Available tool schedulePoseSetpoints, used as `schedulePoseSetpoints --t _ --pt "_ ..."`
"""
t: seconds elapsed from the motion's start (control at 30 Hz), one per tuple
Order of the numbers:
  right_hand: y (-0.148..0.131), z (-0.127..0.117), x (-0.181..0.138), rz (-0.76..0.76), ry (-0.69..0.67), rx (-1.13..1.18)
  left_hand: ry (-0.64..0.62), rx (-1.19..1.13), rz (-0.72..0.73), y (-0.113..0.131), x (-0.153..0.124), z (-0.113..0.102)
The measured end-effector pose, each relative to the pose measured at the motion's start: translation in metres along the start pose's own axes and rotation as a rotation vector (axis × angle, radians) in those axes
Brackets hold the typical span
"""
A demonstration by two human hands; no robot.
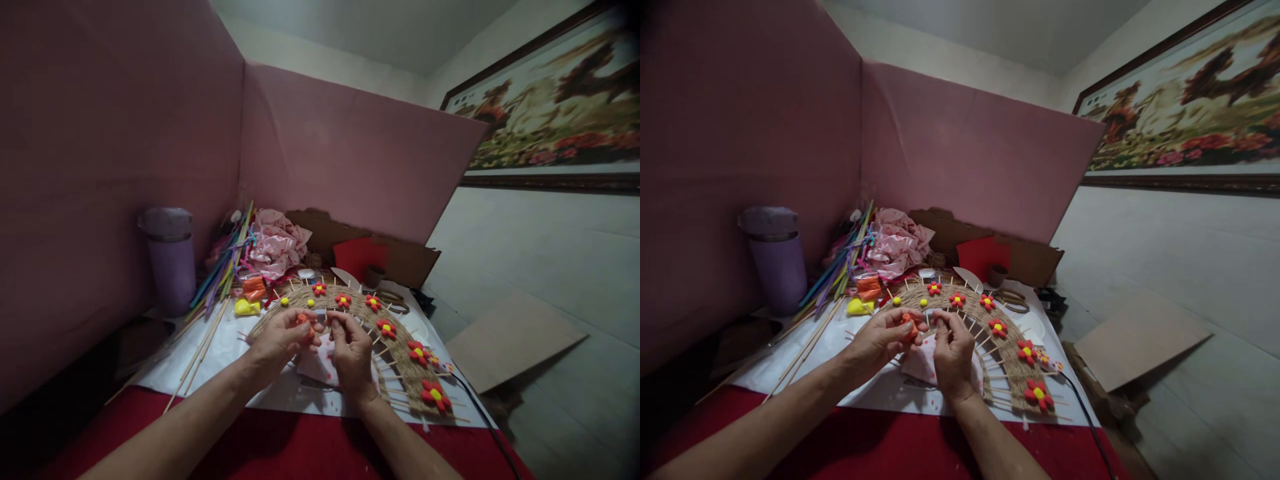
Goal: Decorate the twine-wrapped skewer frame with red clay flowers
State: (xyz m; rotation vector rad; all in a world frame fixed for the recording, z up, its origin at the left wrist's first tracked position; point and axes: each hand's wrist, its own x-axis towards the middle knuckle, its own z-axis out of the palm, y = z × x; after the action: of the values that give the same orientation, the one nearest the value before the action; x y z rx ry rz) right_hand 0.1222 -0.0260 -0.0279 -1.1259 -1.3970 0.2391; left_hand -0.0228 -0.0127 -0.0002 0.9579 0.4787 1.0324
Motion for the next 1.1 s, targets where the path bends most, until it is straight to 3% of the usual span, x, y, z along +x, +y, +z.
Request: schedulePoseSetpoints --t 0.33,0.53,0.77,1.1 --pt "0.0001 0.0004 -0.0003 -0.007 0.004 -0.005 -0.040 0.004 -0.005 -0.0016 -0.0016 0.0015" --pt "-0.0011 0.0000 -0.0002 -0.007 0.001 0.007 0.013 0.167 0.088 -0.0063 0.0010 -0.0023" --pt "0.0013 -0.0002 -0.0010 0.000 -0.018 0.017 -0.106 0.096 0.035 -0.0044 -0.0012 0.0026" --pt "0.0023 0.0009 -0.0010 0.000 -0.014 0.032 -0.111 0.002 -0.006 -0.0021 -0.0021 0.0061"
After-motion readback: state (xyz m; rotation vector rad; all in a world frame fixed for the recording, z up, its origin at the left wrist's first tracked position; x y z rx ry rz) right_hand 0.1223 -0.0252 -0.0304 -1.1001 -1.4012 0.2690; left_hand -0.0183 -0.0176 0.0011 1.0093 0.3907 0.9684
